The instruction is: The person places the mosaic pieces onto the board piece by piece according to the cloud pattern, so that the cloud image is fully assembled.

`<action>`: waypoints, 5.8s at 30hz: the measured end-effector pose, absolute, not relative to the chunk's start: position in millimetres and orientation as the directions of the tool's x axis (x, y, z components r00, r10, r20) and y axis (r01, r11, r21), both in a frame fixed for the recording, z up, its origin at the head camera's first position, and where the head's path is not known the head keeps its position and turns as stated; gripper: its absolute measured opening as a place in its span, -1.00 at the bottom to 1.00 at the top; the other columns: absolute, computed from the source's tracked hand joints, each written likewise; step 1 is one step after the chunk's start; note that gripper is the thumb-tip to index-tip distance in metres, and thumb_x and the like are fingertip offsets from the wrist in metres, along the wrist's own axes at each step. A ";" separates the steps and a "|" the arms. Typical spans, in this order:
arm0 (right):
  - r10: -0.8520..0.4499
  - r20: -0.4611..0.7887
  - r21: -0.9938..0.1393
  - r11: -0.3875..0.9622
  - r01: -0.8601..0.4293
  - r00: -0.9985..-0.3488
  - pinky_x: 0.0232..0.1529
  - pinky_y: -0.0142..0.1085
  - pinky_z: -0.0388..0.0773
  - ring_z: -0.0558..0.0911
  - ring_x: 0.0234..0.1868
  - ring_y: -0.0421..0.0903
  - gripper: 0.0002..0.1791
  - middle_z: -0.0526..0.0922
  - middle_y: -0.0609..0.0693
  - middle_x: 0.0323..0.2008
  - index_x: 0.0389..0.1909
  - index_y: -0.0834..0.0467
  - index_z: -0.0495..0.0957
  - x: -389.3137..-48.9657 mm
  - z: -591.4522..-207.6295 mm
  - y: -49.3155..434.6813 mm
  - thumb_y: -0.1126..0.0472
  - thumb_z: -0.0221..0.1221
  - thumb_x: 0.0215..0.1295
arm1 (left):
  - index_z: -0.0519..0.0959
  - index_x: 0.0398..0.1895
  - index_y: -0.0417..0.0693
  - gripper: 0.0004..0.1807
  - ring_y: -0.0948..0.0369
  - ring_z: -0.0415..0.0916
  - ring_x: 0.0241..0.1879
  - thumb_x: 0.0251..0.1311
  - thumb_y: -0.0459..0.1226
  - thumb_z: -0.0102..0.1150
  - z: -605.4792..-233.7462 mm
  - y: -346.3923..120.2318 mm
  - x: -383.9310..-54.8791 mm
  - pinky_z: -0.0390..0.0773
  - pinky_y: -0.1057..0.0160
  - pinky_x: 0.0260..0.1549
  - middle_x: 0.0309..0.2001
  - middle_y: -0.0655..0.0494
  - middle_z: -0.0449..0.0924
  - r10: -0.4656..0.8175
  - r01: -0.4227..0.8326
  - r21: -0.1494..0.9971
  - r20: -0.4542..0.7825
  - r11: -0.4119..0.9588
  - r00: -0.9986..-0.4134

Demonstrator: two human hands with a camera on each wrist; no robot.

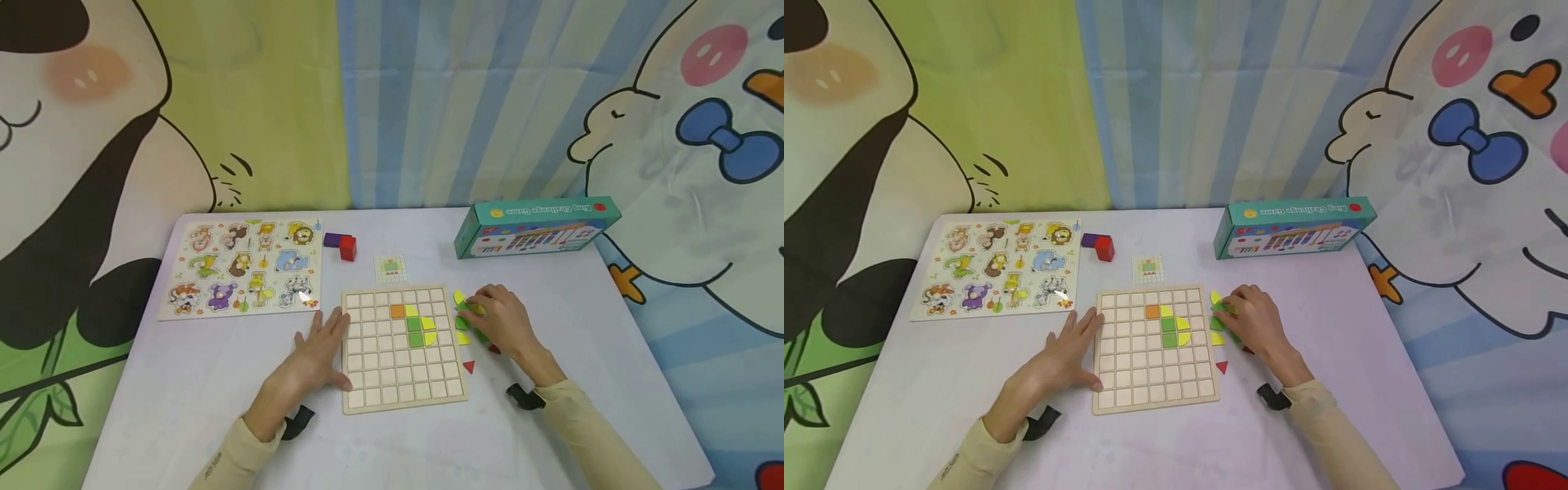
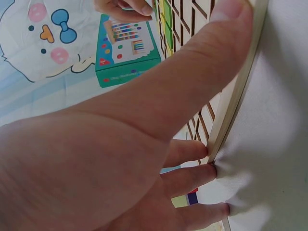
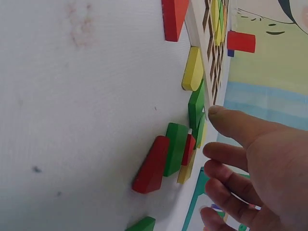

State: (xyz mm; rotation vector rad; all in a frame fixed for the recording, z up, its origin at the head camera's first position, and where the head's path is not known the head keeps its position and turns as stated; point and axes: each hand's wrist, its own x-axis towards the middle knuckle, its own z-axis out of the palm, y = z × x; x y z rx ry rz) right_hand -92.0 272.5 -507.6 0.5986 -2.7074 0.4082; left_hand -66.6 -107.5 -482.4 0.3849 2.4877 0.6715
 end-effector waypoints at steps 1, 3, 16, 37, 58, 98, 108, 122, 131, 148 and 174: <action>-0.342 0.368 -0.206 0.877 -0.434 -0.865 -0.32 -0.11 0.61 0.61 -0.28 0.03 -0.62 0.70 0.09 -0.29 -0.31 0.21 0.80 -92.3 -508.1 272.0 0.02 0.58 -0.05 | 0.00 0.62 -0.17 0.41 -0.30 -0.41 0.60 -0.33 -0.17 0.72 -482.3 -107.4 -66.3 -0.19 -0.62 0.31 0.66 -0.14 -0.21 0.394 0.130 0.535 -0.417 0.835 -0.819; -0.316 0.331 -0.219 0.890 -0.399 -0.889 -0.30 -0.11 0.60 0.61 -0.27 0.03 -0.63 0.70 0.07 -0.29 -0.30 0.19 0.80 -92.9 -507.9 270.3 0.01 0.57 -0.02 | 0.00 0.62 -0.17 0.40 -0.31 -0.40 0.60 -0.32 -0.17 0.72 -481.9 -107.2 -65.8 -0.19 -0.62 0.31 0.66 -0.15 -0.21 0.396 0.132 0.536 -0.415 0.834 -0.819; -0.222 0.144 -0.227 0.941 -0.251 -0.964 -0.11 -0.01 0.58 0.61 -0.13 0.09 -0.67 0.73 0.10 -0.19 -0.22 0.19 0.78 -98.3 -498.8 260.8 0.01 0.47 0.14 | -0.01 0.62 -0.17 0.41 -0.31 -0.40 0.60 -0.33 -0.16 0.72 -478.1 -107.1 -68.3 -0.19 -0.62 0.31 0.66 -0.15 -0.21 0.400 0.147 0.526 -0.408 0.838 -0.821; -0.308 0.219 -0.250 0.900 -0.358 -0.926 -0.08 -0.02 0.59 0.61 -0.13 0.08 -0.70 0.72 0.10 -0.19 -0.22 0.19 0.76 -100.1 -490.6 238.1 0.08 0.47 0.11 | 0.00 0.62 -0.17 0.42 -0.31 -0.40 0.60 -0.35 -0.15 0.73 -484.7 -107.6 -68.3 -0.20 -0.64 0.30 0.66 -0.15 -0.20 0.397 0.140 0.524 -0.417 0.840 -0.818; -0.531 0.292 -0.262 0.755 -0.600 -0.796 -0.15 -0.17 0.53 0.58 -0.19 -0.06 -0.77 0.69 -0.04 -0.24 -0.24 0.11 0.78 -100.3 -497.0 170.3 0.09 0.48 0.12 | 0.02 0.62 -0.17 0.42 -0.29 -0.40 0.61 -0.37 -0.16 0.73 -483.0 -107.4 -66.3 -0.22 -0.63 0.31 0.66 -0.13 -0.19 0.401 0.140 0.539 -0.404 0.831 -0.822; -0.585 0.309 -0.287 0.695 -0.660 -0.750 -0.16 -0.24 0.56 0.59 -0.18 -0.10 -0.81 0.71 -0.04 -0.25 -0.29 0.08 0.82 -94.3 -512.0 161.0 0.10 0.49 0.09 | 0.02 0.60 -0.22 0.42 -0.35 -0.36 0.59 -0.37 -0.15 0.73 -480.3 -106.8 -68.8 -0.13 -0.66 0.26 0.64 -0.20 -0.16 0.406 0.165 0.515 -0.402 0.841 -0.820; -0.556 0.286 -0.308 0.718 -0.625 -0.780 -0.12 -0.23 0.58 0.60 -0.19 -0.11 -0.84 0.72 -0.06 -0.26 -0.30 0.09 0.82 -93.6 -502.5 172.3 0.13 0.49 0.12 | 0.01 0.61 -0.20 0.43 -0.34 -0.38 0.59 -0.37 -0.15 0.73 -481.3 -106.7 -68.9 -0.15 -0.66 0.27 0.65 -0.19 -0.18 0.403 0.161 0.514 -0.403 0.843 -0.822; -0.437 0.249 -0.298 0.814 -0.498 -0.864 -0.15 -0.17 0.63 0.59 -0.13 -0.05 -0.77 0.71 0.03 -0.18 -0.22 0.16 0.80 -87.5 -482.5 242.8 0.19 0.51 0.09 | 0.01 0.62 -0.18 0.42 -0.33 -0.40 0.59 -0.36 -0.16 0.73 -481.8 -106.6 -68.0 -0.18 -0.64 0.29 0.65 -0.17 -0.19 0.396 0.142 0.521 -0.417 0.842 -0.818; -0.328 0.174 -0.248 0.898 -0.363 -0.929 -0.13 -0.09 0.64 0.55 -0.07 0.00 -0.63 0.67 0.09 -0.12 -0.09 0.17 0.78 -65.1 -474.2 306.5 0.21 0.54 0.04 | -0.01 0.62 -0.18 0.42 -0.32 -0.41 0.60 -0.34 -0.16 0.72 -480.7 -107.5 -67.6 -0.19 -0.63 0.31 0.66 -0.16 -0.21 0.402 0.143 0.527 -0.418 0.838 -0.815; -0.263 -0.044 -0.271 0.932 -0.242 -0.964 0.04 0.05 0.64 0.55 0.02 0.06 -0.56 0.61 0.10 -0.03 -0.03 0.08 0.76 -31.7 -486.9 346.0 0.15 0.55 0.01 | -0.01 0.63 -0.16 0.41 -0.31 -0.41 0.60 -0.33 -0.17 0.72 -479.9 -108.5 -66.8 -0.20 -0.63 0.30 0.66 -0.14 -0.22 0.401 0.137 0.534 -0.417 0.834 -0.815; -0.355 0.207 -0.245 0.883 -0.400 -0.911 -0.09 -0.06 0.69 0.60 -0.08 0.00 -0.64 0.67 0.08 -0.14 -0.26 0.21 0.75 -50.0 -488.1 326.0 0.18 0.59 -0.08 | -0.02 0.63 -0.17 0.41 -0.31 -0.41 0.60 -0.31 -0.16 0.71 -479.8 -108.9 -67.0 -0.19 -0.62 0.31 0.66 -0.15 -0.23 0.400 0.138 0.534 -0.414 0.834 -0.818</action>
